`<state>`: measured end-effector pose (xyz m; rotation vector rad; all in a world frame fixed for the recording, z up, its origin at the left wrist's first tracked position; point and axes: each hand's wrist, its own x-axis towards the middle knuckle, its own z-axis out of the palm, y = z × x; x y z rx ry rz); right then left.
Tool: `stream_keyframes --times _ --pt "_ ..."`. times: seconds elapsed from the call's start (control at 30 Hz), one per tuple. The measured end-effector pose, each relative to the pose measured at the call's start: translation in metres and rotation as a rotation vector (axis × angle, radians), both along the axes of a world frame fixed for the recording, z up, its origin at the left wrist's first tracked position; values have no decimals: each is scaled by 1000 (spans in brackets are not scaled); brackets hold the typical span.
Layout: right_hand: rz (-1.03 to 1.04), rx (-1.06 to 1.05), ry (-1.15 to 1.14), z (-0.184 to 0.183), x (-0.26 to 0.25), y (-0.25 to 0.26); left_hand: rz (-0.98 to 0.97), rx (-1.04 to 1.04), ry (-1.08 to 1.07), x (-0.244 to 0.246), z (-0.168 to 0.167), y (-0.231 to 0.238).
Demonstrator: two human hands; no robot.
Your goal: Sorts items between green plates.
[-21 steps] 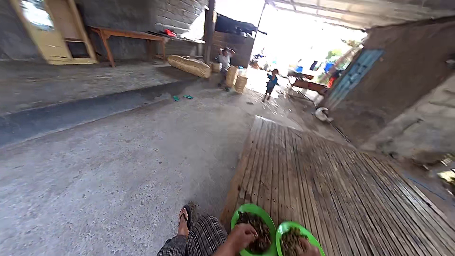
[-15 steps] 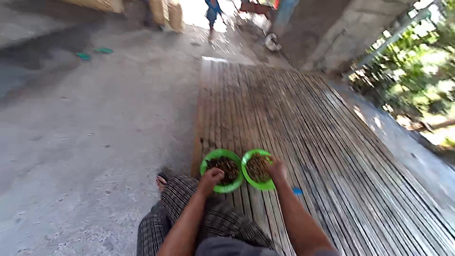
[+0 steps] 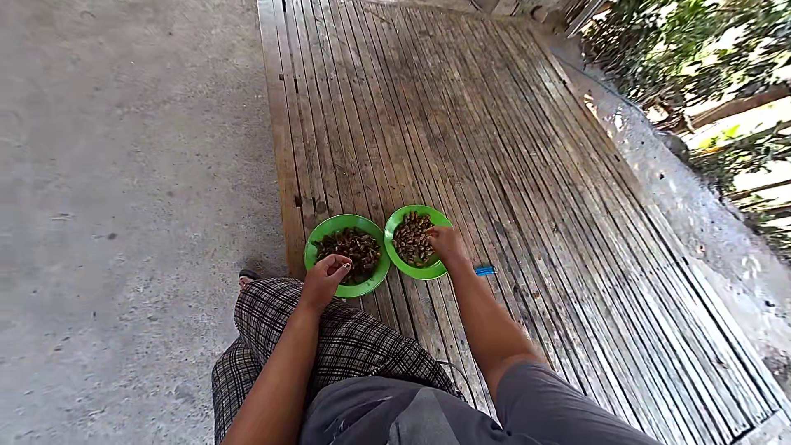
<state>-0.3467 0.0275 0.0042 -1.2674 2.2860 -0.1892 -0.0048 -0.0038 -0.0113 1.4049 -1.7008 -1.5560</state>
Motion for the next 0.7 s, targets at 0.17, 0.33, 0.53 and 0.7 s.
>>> stream_keyframes --times 0.17,0.33,0.53,0.7 --pt "6 7 -18 -20 3 -9 -8 -7 -16 -2 -1 -1" --pt "-63 -43 -3 -21 6 -22 -6 11 9 -3 -3 -3" --pt "-37 -103 12 -31 2 -49 16 37 54 -3 -4 -4" --pt "-125 -60 41 -29 5 -71 18 49 55 -2 -6 -4"
